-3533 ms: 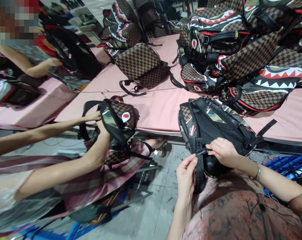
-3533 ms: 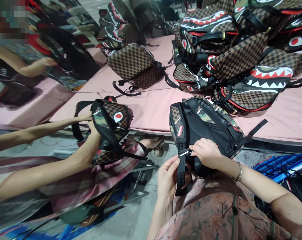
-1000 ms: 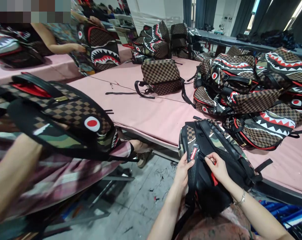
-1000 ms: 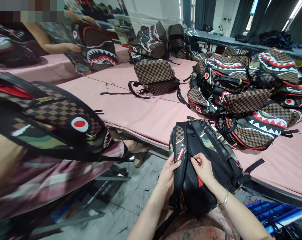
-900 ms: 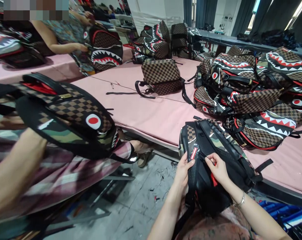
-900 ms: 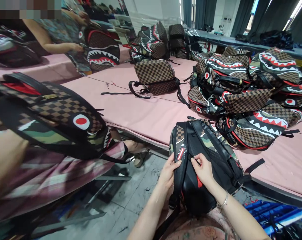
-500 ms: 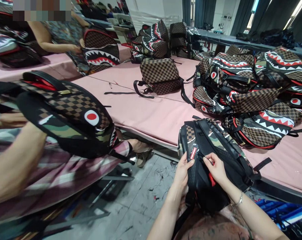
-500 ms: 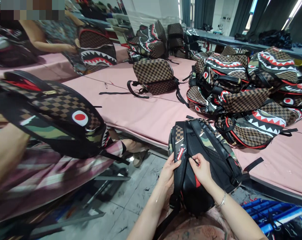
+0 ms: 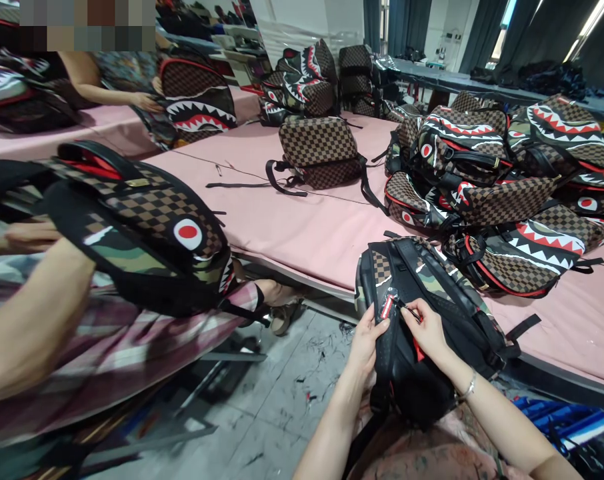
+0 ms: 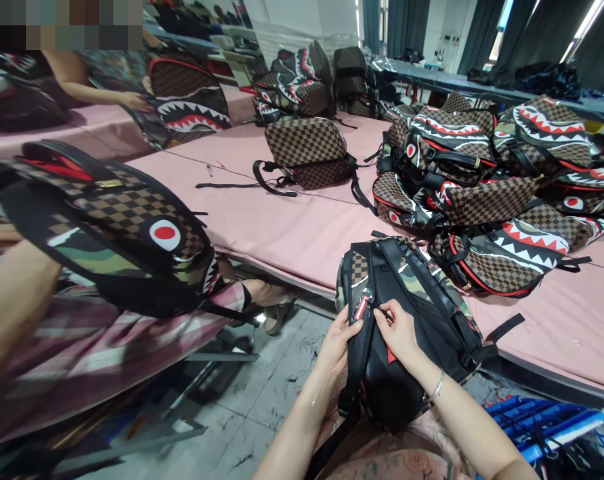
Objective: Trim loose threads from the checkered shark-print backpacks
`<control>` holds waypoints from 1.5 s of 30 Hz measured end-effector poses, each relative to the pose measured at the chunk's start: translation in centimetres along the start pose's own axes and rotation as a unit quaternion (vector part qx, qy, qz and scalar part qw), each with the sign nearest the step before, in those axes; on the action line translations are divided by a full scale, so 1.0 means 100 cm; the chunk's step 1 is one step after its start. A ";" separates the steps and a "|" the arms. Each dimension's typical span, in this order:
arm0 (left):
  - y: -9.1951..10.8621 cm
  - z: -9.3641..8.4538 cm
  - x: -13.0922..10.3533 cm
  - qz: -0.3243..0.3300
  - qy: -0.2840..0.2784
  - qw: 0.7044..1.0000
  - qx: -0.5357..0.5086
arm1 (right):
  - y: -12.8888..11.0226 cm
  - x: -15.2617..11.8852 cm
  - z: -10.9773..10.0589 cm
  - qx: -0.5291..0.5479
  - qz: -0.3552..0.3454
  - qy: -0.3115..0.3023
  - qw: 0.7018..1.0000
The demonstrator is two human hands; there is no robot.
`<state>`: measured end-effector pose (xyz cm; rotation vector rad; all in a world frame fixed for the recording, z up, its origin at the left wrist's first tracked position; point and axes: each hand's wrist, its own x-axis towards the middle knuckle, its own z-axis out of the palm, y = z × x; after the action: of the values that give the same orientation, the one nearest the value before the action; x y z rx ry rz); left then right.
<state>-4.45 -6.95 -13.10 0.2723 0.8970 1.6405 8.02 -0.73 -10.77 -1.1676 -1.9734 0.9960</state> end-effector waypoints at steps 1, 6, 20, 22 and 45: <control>0.000 0.000 0.000 0.000 -0.001 1.000 0.001 | -0.001 0.002 0.000 -0.001 -0.008 -0.007 1.000; 0.004 -0.005 -0.003 0.003 -0.035 0.999 0.019 | -0.003 0.014 -0.002 -0.014 -0.055 -0.051 0.997; 0.027 -0.018 -0.006 -0.009 -0.044 0.997 0.058 | 0.014 0.063 -0.016 0.019 -0.076 -0.239 0.968; 0.027 -0.020 -0.007 -0.009 -0.045 0.997 0.058 | 0.011 0.067 -0.015 0.005 -0.096 -0.249 0.964; 0.042 -0.040 -0.003 0.024 -0.052 0.984 0.168 | -0.009 0.135 -0.015 -0.074 -0.187 -0.393 0.897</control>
<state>-9.91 -8.91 -12.92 0.6111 1.0924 1.4988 3.35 11.60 -7.38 -0.4103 -2.8020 1.2320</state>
